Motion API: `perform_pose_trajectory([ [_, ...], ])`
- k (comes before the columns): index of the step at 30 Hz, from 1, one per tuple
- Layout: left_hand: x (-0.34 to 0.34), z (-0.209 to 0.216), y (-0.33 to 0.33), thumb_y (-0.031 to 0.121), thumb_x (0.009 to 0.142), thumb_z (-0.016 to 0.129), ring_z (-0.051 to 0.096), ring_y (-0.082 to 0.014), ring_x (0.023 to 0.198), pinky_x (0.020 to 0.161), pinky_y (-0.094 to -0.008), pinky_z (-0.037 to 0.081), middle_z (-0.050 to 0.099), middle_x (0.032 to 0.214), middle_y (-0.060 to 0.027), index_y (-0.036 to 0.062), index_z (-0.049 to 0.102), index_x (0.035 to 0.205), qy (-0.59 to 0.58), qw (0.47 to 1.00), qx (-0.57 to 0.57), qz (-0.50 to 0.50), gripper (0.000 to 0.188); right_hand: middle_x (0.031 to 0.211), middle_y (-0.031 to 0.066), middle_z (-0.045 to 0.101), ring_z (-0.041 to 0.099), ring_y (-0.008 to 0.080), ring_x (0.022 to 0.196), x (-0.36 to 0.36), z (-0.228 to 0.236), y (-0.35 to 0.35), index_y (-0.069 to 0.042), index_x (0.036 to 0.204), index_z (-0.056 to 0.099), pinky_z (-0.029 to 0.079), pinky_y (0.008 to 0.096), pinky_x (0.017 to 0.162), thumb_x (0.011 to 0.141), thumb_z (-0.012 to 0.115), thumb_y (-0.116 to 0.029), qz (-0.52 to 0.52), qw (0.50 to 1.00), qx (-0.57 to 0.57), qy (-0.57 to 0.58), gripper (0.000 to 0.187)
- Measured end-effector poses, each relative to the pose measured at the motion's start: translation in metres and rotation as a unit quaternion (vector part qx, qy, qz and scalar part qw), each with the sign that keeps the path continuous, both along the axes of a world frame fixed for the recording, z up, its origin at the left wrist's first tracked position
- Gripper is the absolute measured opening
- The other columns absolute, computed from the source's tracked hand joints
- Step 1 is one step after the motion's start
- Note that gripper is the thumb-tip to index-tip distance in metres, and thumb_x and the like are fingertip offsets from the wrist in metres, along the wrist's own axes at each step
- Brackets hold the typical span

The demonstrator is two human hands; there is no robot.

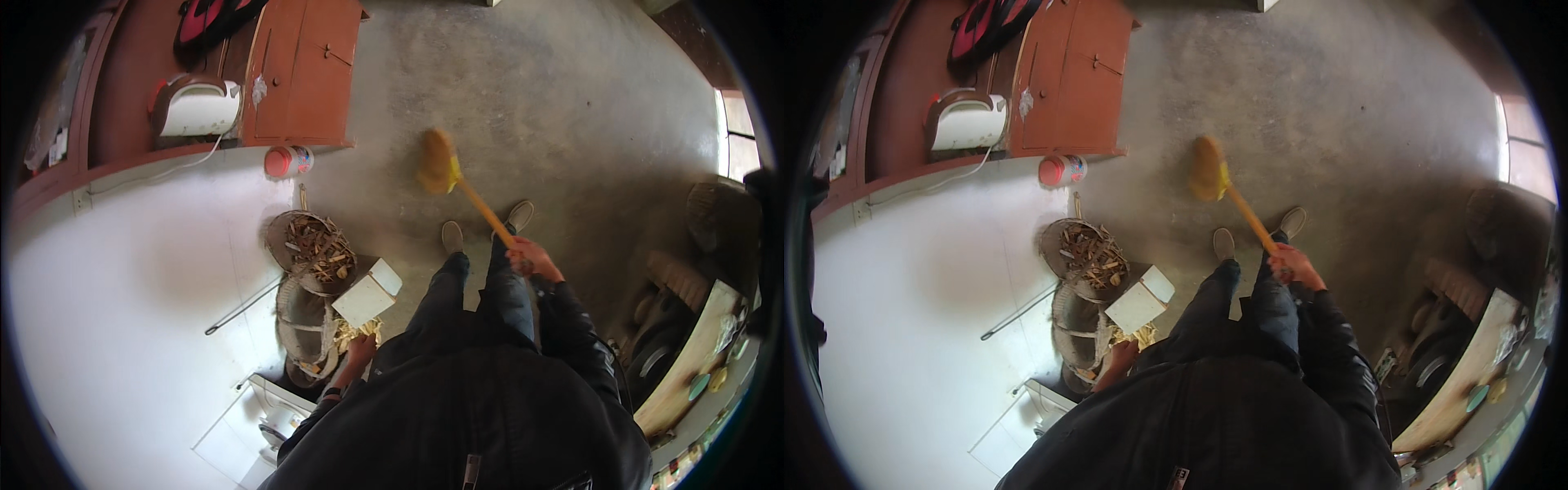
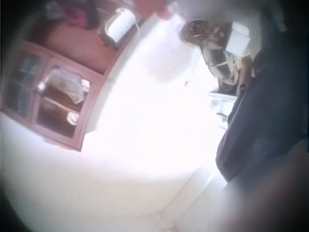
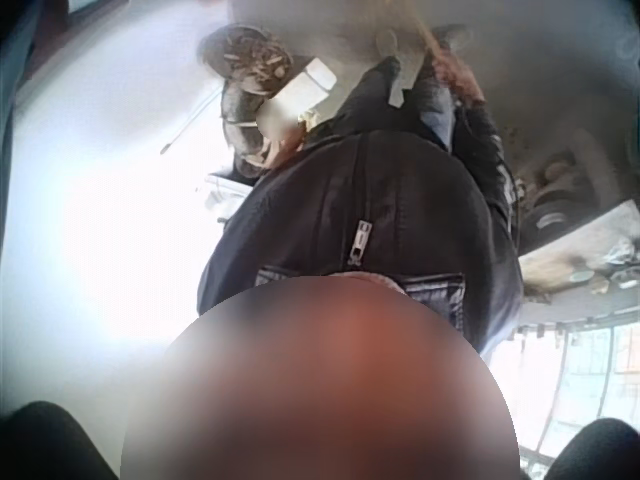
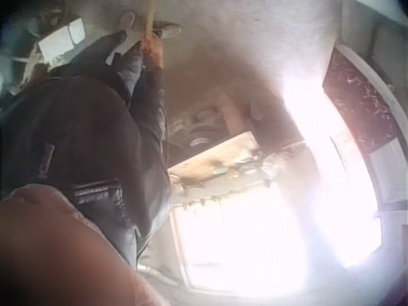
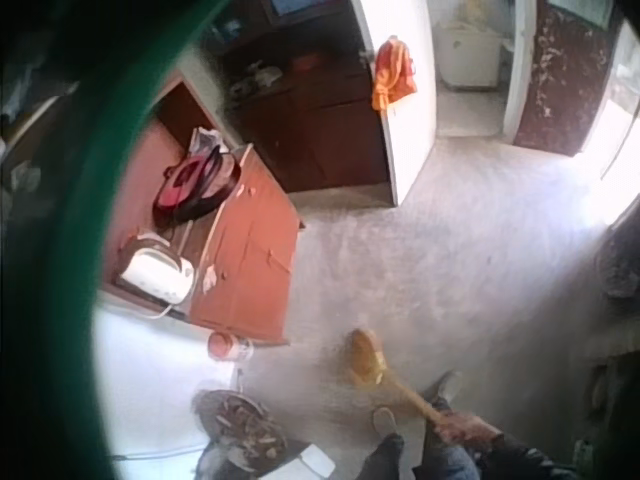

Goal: The person carries a bowl of noodles and a basket of buns from the kitchen to the living room, places them on a table, then retrieves a broom and sweeps the kitchen and outdoor patio floors, gathering debris into a dustpan.

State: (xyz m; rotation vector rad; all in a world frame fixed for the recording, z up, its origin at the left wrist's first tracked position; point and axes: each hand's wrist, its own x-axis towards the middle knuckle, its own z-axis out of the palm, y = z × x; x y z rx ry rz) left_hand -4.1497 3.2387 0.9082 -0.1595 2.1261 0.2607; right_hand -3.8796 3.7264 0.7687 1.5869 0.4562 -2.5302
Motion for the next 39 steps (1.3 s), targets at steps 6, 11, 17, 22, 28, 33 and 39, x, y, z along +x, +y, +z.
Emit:
perform_pose_trajectory([
  [6, 0.017, -0.008, -0.009, 0.035, 0.09, 0.062, 0.064, -0.0187, 0.06, 0.058, -0.0367, 0.05, 0.066, 0.064, -0.0124, -0.0038, 0.068, 0.074, -0.002, 0.998, 0.041, 0.052, 0.042, 0.08, 0.0021, 0.054, 0.049, 0.0095, 0.061, 0.003, 0.035, 0.039, -0.014, 0.142, 0.046, 0.04, 0.0245, 0.047, 0.099, 0.058, -0.016, -0.12, 0.991, 0.055, -0.012, 0.044],
  [11, 0.036, -0.012, -0.043, 0.034, 0.09, 0.062, 0.063, -0.0193, 0.059, 0.058, -0.0388, 0.05, 0.067, 0.065, -0.0154, -0.0043, 0.068, 0.073, 0.013, 1.0, 0.025, -0.001, 0.042, 0.081, 0.0008, 0.053, 0.047, 0.0078, 0.061, -0.083, 0.096, -0.001, -0.023, 0.145, 0.045, 0.036, 0.0223, 0.045, 0.101, 0.055, -0.016, -0.022, 0.997, 0.04, -0.067, 0.046],
  [17, 0.066, -0.019, -0.072, 0.032, 0.09, 0.059, 0.066, -0.0218, 0.059, 0.056, -0.0411, 0.051, 0.063, 0.06, -0.0176, -0.0055, 0.065, 0.07, 0.02, 0.993, 0.037, 0.11, 0.043, 0.082, 0.0013, 0.05, 0.046, 0.0076, 0.06, -0.218, 0.05, -0.068, -0.017, 0.133, 0.05, 0.04, 0.0226, 0.051, 0.1, 0.056, -0.012, 0.048, 0.975, -0.177, 0.124, 0.034],
  [22, 0.096, -0.01, -0.085, 0.03, 0.092, 0.055, 0.068, -0.0208, 0.061, 0.057, -0.0382, 0.053, 0.066, 0.064, -0.0134, -0.0029, 0.067, 0.073, -0.002, 0.974, 0.024, 0.226, 0.04, 0.086, 0.0034, 0.053, 0.054, 0.0098, 0.066, -0.319, -0.046, -0.106, -0.008, 0.122, 0.052, 0.048, 0.0249, 0.06, 0.098, 0.059, -0.013, 0.013, 0.915, -0.354, 0.192, 0.025],
  [28, 0.126, -0.003, -0.083, 0.029, 0.094, 0.061, 0.062, -0.0158, 0.062, 0.059, -0.0348, 0.05, 0.065, 0.067, -0.0082, -0.0015, 0.068, 0.079, -0.018, 0.957, 0.002, 0.29, 0.035, 0.086, 0.0027, 0.055, 0.053, 0.0065, 0.065, -0.267, -0.058, -0.067, -0.009, 0.128, 0.052, 0.046, 0.022, 0.056, 0.1, 0.058, -0.014, 0.102, 0.963, 0.017, 0.25, 0.029],
  [33, 0.129, -0.026, -0.079, 0.028, 0.095, 0.061, 0.061, -0.0151, 0.062, 0.057, -0.0325, 0.049, 0.064, 0.07, -0.0068, -0.0016, 0.066, 0.081, -0.02, 0.965, 0.024, 0.26, 0.033, 0.081, 0.0036, 0.056, 0.046, 0.0069, 0.058, -0.218, 0.002, -0.011, -0.015, 0.131, 0.051, 0.041, 0.0226, 0.049, 0.101, 0.055, -0.014, -0.076, 0.992, -0.086, 0.057, 0.03],
  [39, 0.142, -0.042, -0.08, 0.03, 0.094, 0.062, 0.067, -0.0214, 0.062, 0.059, -0.0394, 0.053, 0.067, 0.07, -0.0119, -0.0019, 0.067, 0.081, 0.029, 0.984, 0.083, 0.153, 0.034, 0.079, 0.0034, 0.055, 0.047, 0.011, 0.056, -0.25, 0.045, -0.034, -0.025, 0.143, 0.041, 0.041, 0.0271, 0.048, 0.101, 0.053, -0.014, -0.076, 0.997, -0.021, -0.008, 0.045],
])
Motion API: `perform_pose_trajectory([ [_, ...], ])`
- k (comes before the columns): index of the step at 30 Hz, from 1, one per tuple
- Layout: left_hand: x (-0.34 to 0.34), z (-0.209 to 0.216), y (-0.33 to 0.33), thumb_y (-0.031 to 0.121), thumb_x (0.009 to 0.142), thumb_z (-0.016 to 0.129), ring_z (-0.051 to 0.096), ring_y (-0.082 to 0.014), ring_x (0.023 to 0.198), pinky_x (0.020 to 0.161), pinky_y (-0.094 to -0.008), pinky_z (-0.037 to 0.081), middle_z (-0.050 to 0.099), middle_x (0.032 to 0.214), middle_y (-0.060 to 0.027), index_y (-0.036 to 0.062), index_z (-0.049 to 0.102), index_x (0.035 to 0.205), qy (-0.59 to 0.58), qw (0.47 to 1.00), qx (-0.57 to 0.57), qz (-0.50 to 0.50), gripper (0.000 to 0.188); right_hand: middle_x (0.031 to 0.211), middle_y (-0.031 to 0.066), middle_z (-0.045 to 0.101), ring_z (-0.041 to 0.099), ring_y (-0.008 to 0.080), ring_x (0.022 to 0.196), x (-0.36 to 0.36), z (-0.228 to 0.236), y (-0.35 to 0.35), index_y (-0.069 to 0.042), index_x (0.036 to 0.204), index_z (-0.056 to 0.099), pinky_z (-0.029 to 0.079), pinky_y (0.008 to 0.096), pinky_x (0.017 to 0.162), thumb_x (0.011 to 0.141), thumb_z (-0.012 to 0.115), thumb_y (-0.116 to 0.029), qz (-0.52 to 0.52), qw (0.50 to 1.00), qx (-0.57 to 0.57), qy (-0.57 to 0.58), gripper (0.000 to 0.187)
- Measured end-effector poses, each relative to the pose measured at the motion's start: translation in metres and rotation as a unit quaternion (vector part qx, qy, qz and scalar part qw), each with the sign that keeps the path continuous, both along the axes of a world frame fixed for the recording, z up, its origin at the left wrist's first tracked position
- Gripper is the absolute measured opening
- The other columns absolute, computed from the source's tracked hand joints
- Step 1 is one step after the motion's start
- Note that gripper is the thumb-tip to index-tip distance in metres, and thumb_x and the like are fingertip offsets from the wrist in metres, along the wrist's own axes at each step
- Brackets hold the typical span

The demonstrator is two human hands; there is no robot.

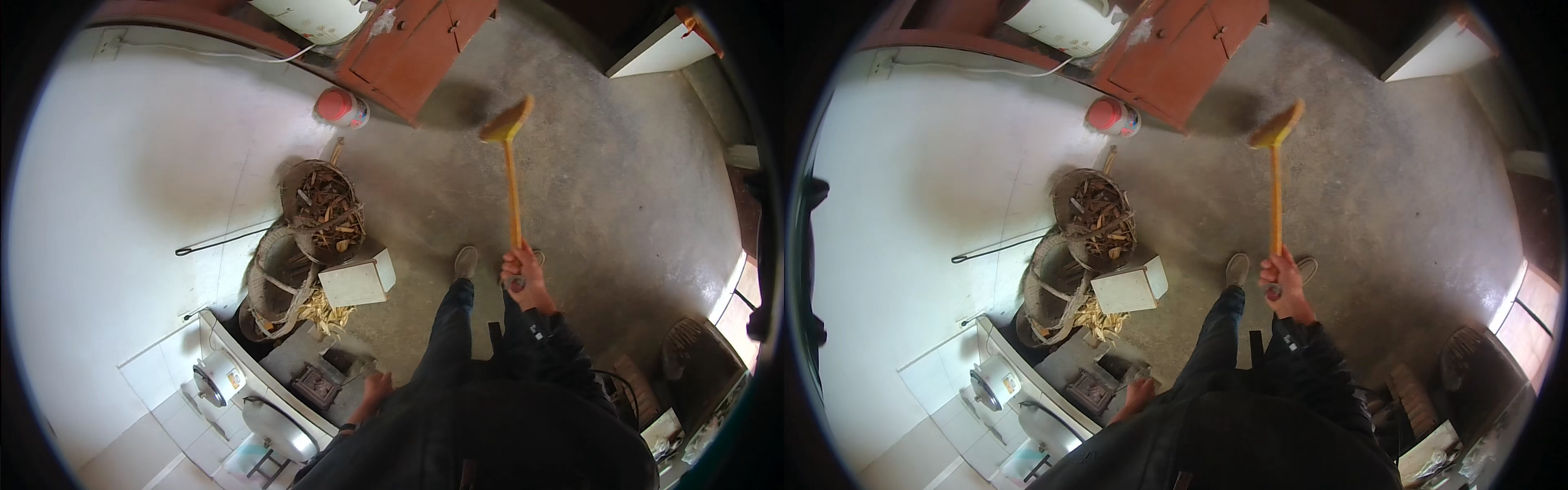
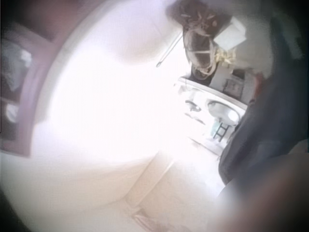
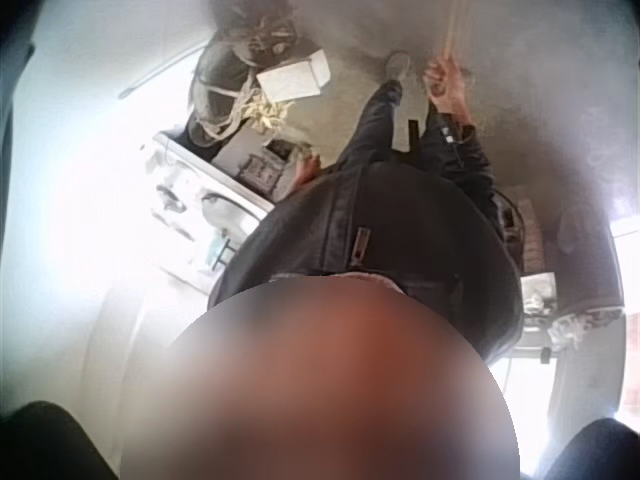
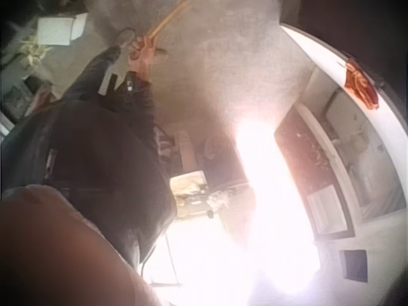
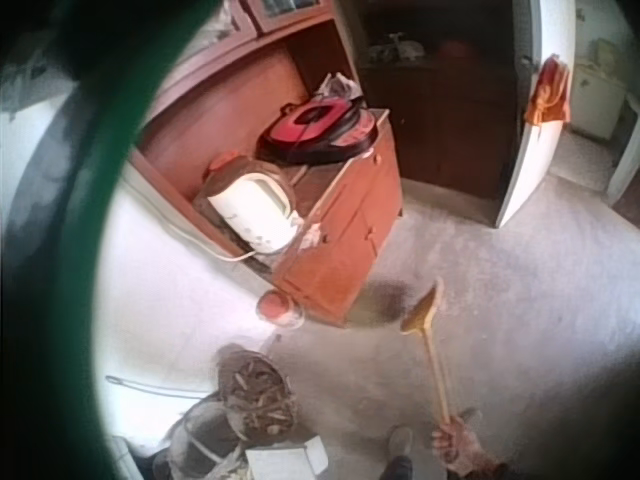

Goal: The person carries a bowl of noodles and a basket of buns from the kitchen to the living room, places them on a table, then retrieves a broom and sweeps the kitchen and outdoor patio floors, gathering debris into a dustpan.

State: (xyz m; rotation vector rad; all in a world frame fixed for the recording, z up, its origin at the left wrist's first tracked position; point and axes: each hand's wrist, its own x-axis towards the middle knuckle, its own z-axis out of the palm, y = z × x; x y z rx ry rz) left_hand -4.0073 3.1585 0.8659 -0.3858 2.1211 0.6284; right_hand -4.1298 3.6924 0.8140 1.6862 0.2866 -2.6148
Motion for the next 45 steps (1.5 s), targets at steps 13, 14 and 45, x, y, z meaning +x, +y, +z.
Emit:
perform_pose_trajectory([
  [13, 0.006, 0.021, -0.008, 0.029, 0.094, 0.064, 0.064, -0.0157, 0.059, 0.053, -0.0322, 0.051, 0.065, 0.067, -0.0074, -0.0016, 0.067, 0.08, -0.107, 0.979, -0.099, 0.145, 0.034, 0.079, 0.0019, 0.051, 0.048, 0.0096, 0.057, -0.068, -0.063, -0.103, -0.023, 0.121, 0.051, 0.039, 0.0257, 0.049, 0.102, 0.05, -0.015, -0.073, 0.962, -0.233, 0.124, 0.02],
  [14, 0.006, 0.021, -0.007, 0.029, 0.094, 0.064, 0.064, -0.0157, 0.059, 0.054, -0.0324, 0.052, 0.065, 0.067, -0.0075, -0.0018, 0.067, 0.08, -0.086, 0.98, -0.07, 0.168, 0.034, 0.079, 0.0016, 0.051, 0.047, 0.0096, 0.057, -0.053, -0.051, -0.109, -0.023, 0.121, 0.051, 0.039, 0.0263, 0.048, 0.103, 0.05, -0.015, -0.039, 0.971, -0.188, 0.141, 0.02],
  [45, -0.047, 0.018, 0.013, 0.027, 0.083, 0.072, 0.066, -0.0241, 0.057, 0.051, -0.0392, 0.052, 0.064, 0.064, -0.0108, 0.0047, 0.063, 0.076, -0.038, 0.996, -0.01, -0.076, 0.025, 0.07, 0.0037, 0.056, 0.052, 0.0133, 0.052, -0.011, -0.076, 0.105, -0.008, 0.125, 0.055, 0.041, 0.0281, 0.04, 0.099, 0.054, -0.013, 0.018, 0.997, 0.067, 0.032, 0.026],
])
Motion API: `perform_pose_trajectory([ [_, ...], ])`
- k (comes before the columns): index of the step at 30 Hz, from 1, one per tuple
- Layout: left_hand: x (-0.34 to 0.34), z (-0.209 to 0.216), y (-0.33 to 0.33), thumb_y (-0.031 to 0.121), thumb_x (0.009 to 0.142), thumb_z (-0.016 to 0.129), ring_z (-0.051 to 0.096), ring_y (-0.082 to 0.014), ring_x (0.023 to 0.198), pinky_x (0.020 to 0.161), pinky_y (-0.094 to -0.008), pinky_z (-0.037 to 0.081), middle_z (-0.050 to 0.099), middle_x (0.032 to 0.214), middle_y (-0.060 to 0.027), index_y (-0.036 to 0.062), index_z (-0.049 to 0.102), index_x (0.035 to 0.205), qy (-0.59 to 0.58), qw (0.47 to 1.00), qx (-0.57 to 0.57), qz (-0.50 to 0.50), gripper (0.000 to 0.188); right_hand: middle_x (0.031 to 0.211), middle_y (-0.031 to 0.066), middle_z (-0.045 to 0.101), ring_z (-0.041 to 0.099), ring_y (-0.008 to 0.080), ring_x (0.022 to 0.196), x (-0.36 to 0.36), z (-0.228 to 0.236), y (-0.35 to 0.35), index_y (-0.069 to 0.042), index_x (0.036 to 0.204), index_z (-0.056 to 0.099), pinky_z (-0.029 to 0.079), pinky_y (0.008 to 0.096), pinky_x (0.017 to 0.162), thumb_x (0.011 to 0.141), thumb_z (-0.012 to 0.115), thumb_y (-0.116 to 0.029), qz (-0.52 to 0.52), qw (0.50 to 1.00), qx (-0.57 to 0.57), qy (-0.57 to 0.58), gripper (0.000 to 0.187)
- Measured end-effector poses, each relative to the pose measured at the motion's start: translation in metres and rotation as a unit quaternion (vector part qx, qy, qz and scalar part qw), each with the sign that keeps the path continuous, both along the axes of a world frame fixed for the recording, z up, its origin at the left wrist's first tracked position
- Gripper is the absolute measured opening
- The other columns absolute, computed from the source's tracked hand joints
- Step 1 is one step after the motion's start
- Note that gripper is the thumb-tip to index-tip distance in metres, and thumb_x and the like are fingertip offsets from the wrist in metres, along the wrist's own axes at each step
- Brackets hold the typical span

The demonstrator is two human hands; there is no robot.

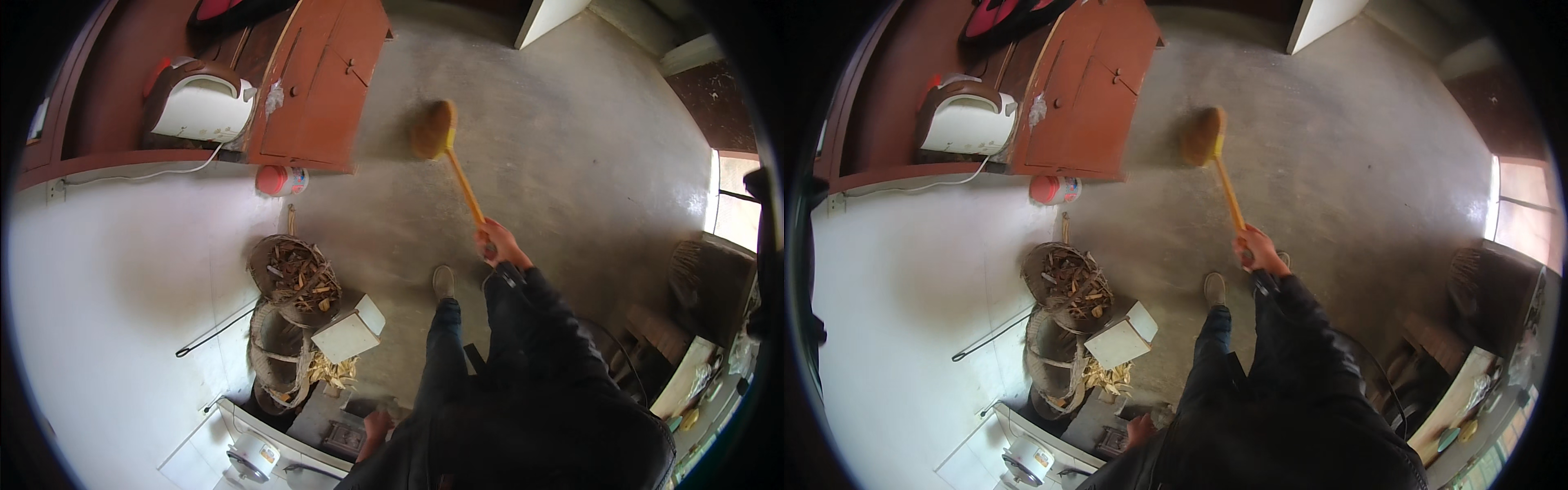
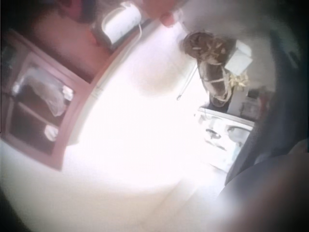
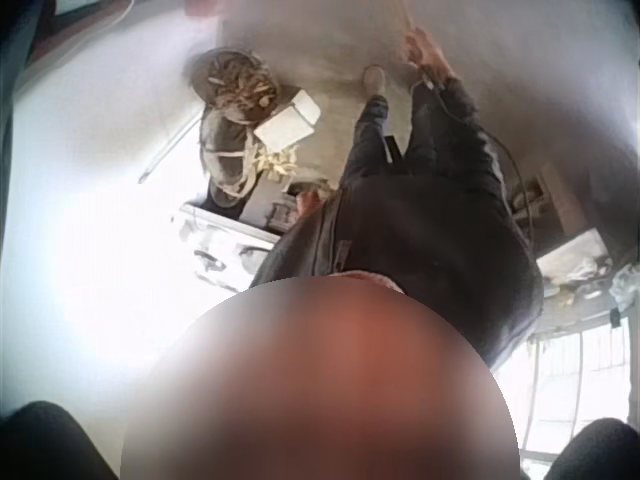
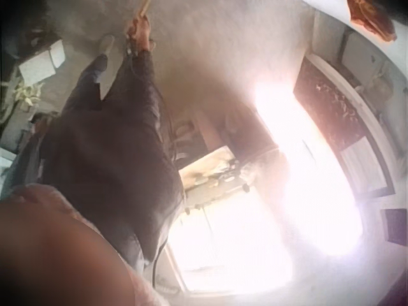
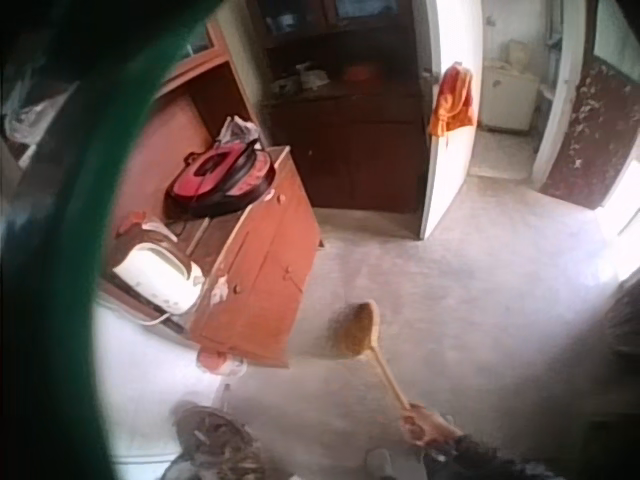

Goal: The person carries a bowl of noodles and a basket of buns from the kitchen to the living room, places them on a table, then retrieves a broom and sweeps the kitchen and outdoor patio floors, gathering debris into a dustpan.

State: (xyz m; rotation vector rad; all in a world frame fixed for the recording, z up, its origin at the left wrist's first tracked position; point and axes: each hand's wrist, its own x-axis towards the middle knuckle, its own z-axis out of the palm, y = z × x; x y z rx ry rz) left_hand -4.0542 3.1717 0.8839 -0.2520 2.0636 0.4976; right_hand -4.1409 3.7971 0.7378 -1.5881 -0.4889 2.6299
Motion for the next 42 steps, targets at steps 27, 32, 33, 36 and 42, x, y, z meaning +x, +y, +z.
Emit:
perform_pose_trajectory([
  [27, -0.216, -0.047, 0.185, 0.023, 0.087, 0.062, 0.065, -0.0331, 0.067, 0.059, -0.0485, 0.05, 0.062, 0.069, -0.0125, 0.0115, 0.058, 0.083, 0.16, 0.821, 0.064, -0.544, 0.013, 0.068, 0.0028, 0.051, 0.049, 0.0127, 0.047, 0.133, 0.096, 0.113, -0.01, 0.124, 0.052, 0.035, 0.0289, 0.035, 0.098, 0.052, -0.009, -0.026, 0.968, 0.099, -0.229, 0.027],
  [32, -0.312, -0.033, 0.228, 0.025, 0.093, 0.062, 0.06, -0.0198, 0.057, 0.052, -0.0355, 0.05, 0.061, 0.064, -0.0094, 0.0011, 0.062, 0.08, 0.031, 0.984, 0.112, -0.131, 0.027, 0.07, 0.0038, 0.052, 0.049, 0.0132, 0.048, 0.016, 0.146, 0.104, -0.014, 0.133, 0.046, 0.035, 0.0296, 0.034, 0.098, 0.053, -0.008, -0.055, 0.983, 0.083, -0.155, 0.036],
  [33, -0.328, -0.025, 0.234, 0.026, 0.095, 0.062, 0.059, -0.0172, 0.055, 0.049, -0.0329, 0.049, 0.059, 0.063, -0.0076, -0.0001, 0.062, 0.078, -0.015, 0.996, 0.087, -0.033, 0.03, 0.072, 0.0041, 0.053, 0.05, 0.0134, 0.05, -0.009, 0.152, 0.1, -0.015, 0.136, 0.045, 0.037, 0.0297, 0.036, 0.098, 0.054, -0.008, -0.054, 0.987, 0.058, -0.138, 0.04],
  [36, -0.368, -0.011, 0.249, 0.027, 0.093, 0.063, 0.06, -0.0182, 0.049, 0.045, -0.033, 0.051, 0.058, 0.062, -0.0072, -0.0003, 0.06, 0.076, -0.067, 0.986, 0.014, 0.153, 0.032, 0.076, 0.0046, 0.056, 0.053, 0.0139, 0.056, -0.091, 0.141, 0.101, -0.017, 0.143, 0.043, 0.041, 0.0299, 0.041, 0.097, 0.057, -0.01, -0.018, 0.998, 0.01, -0.054, 0.048],
  [42, -0.391, -0.005, 0.234, 0.025, 0.088, 0.068, 0.065, -0.0217, 0.06, 0.052, -0.037, 0.053, 0.06, 0.066, -0.0056, 0.0059, 0.057, 0.079, -0.055, 0.989, 0.029, 0.131, 0.024, 0.084, 0.0041, 0.061, 0.055, 0.013, 0.06, -0.249, 0.042, 0.161, -0.014, 0.127, 0.055, 0.04, 0.0256, 0.048, 0.097, 0.059, -0.02, 0.18, 0.977, 0.02, 0.108, 0.031],
])
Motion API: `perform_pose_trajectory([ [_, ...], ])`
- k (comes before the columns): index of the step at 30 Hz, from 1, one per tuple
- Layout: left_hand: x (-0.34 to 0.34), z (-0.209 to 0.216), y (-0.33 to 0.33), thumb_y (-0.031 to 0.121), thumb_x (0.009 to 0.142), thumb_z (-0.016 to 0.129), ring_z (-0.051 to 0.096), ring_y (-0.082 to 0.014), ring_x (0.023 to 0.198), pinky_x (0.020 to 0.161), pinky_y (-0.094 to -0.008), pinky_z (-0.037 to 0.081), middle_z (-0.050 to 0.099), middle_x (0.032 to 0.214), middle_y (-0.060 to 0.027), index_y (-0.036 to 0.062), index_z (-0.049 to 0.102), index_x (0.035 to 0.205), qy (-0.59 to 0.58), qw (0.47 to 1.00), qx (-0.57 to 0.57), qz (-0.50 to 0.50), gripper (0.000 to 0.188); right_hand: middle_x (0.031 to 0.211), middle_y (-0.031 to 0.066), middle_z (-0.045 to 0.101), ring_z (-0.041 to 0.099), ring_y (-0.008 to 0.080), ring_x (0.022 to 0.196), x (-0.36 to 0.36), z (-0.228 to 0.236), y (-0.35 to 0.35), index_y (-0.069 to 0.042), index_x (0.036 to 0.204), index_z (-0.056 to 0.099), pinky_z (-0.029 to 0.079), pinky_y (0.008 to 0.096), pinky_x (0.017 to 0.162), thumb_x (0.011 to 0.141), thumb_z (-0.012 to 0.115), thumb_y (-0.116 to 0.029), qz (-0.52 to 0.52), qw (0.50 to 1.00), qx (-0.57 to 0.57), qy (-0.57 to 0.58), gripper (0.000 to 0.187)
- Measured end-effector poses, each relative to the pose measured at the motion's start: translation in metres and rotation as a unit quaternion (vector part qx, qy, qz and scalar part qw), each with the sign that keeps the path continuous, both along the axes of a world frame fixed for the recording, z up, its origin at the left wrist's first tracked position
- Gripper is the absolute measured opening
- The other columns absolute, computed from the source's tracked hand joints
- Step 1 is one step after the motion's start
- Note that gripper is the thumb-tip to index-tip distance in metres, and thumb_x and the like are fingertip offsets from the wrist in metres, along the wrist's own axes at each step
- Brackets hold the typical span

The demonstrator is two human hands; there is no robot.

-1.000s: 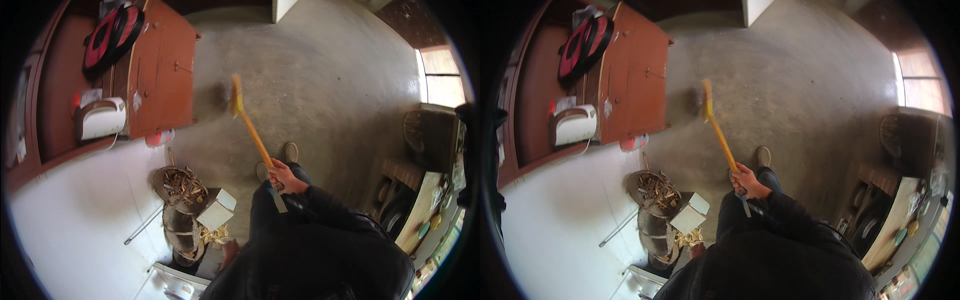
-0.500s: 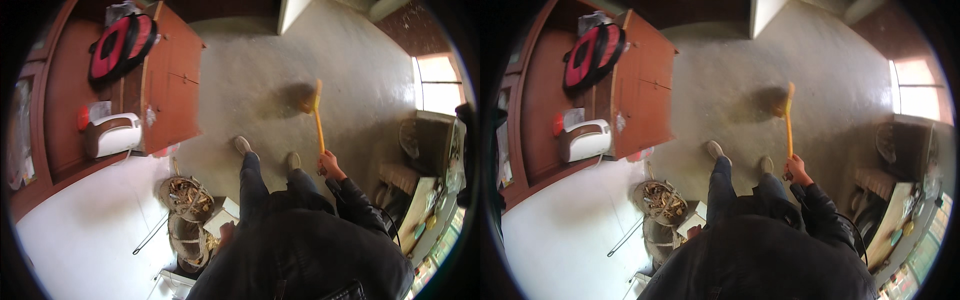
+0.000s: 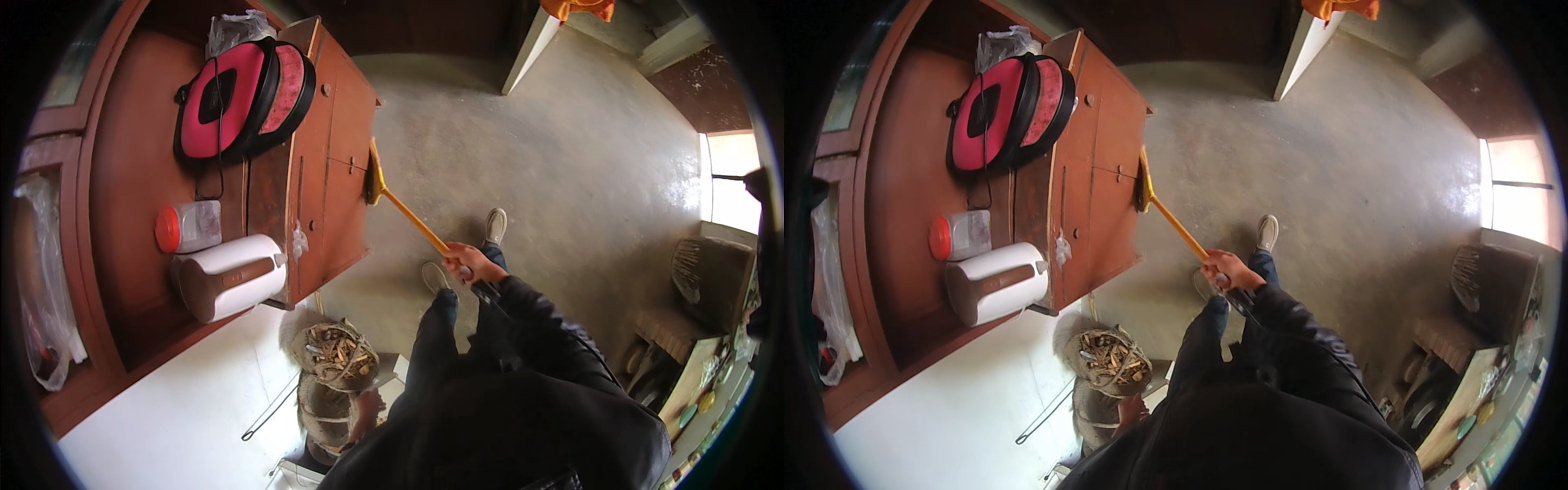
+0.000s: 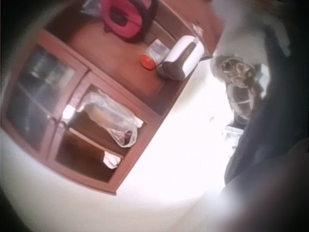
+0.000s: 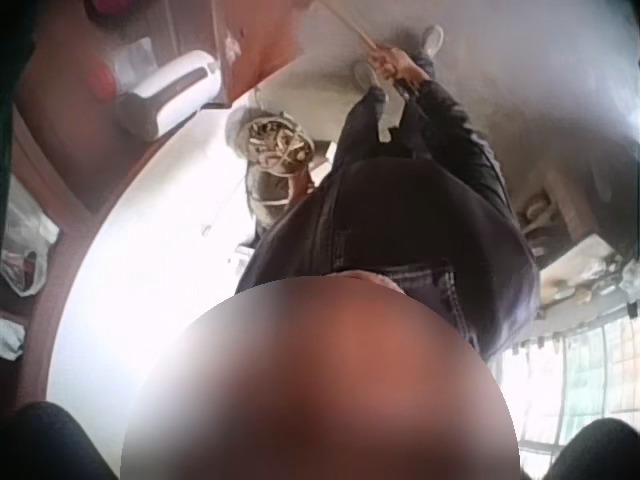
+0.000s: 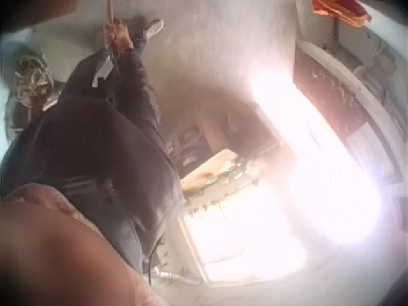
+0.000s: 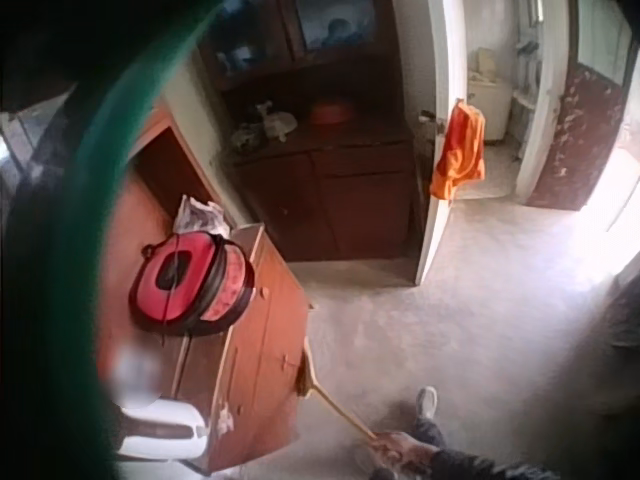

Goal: The person carries a bowl of noodles and a basket of buns from the kitchen to the living room, places them on a table, then retrieves a broom and sweeps the kitchen and outdoor patio floors, gathering debris into a dustpan.

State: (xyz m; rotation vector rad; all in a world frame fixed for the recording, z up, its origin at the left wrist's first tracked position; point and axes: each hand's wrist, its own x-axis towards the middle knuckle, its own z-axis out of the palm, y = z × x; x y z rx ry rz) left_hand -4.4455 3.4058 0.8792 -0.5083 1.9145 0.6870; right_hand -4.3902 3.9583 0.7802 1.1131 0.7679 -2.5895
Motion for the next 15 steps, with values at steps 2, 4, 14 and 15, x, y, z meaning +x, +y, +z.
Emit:
perform_pose_trajectory([
  [2, 0.004, 0.004, -0.004, 0.025, 0.087, 0.069, 0.066, -0.0222, 0.062, 0.053, -0.0373, 0.053, 0.061, 0.068, -0.0056, 0.0065, 0.058, 0.081, 0.061, 0.987, 0.033, -0.143, 0.023, 0.082, 0.0018, 0.059, 0.054, 0.011, 0.059, -0.038, -0.029, 0.021, -0.013, 0.112, 0.056, 0.037, 0.0257, 0.043, 0.101, 0.051, -0.027, 0.019, 0.999, 0.045, 0.008, 0.019],
  [4, 0.01, 0.011, 0.0, 0.026, 0.091, 0.063, 0.066, -0.0225, 0.059, 0.052, -0.0371, 0.055, 0.062, 0.069, -0.0078, 0.0034, 0.06, 0.082, 0.071, 0.972, 0.042, -0.221, 0.025, 0.082, 0.0034, 0.061, 0.055, 0.0132, 0.058, -0.036, -0.039, 0.047, -0.013, 0.118, 0.058, 0.04, 0.0262, 0.046, 0.097, 0.055, -0.024, -0.025, 0.99, 0.13, 0.038, 0.024],
  [14, 0.032, -0.006, 0.103, 0.029, 0.073, 0.079, 0.069, -0.0311, 0.075, 0.062, -0.0463, 0.054, 0.069, 0.075, -0.0082, 0.0102, 0.058, 0.085, 0.09, 0.796, -0.096, -0.59, 0.03, 0.075, 0.0029, 0.053, 0.047, 0.0097, 0.055, -0.003, 0.048, 0.11, -0.013, 0.124, 0.051, 0.038, 0.0253, 0.046, 0.099, 0.056, -0.013, -0.239, 0.958, 0.026, -0.157, 0.025],
  [15, 0.035, -0.01, 0.111, 0.031, 0.073, 0.079, 0.069, -0.0312, 0.074, 0.062, -0.0469, 0.054, 0.069, 0.075, -0.0082, 0.0101, 0.058, 0.086, 0.095, 0.804, -0.081, -0.582, 0.032, 0.075, 0.0014, 0.05, 0.046, 0.0093, 0.056, -0.011, 0.05, 0.116, -0.014, 0.125, 0.05, 0.037, 0.0247, 0.047, 0.1, 0.055, -0.014, -0.272, 0.951, -0.016, -0.147, 0.025],
])
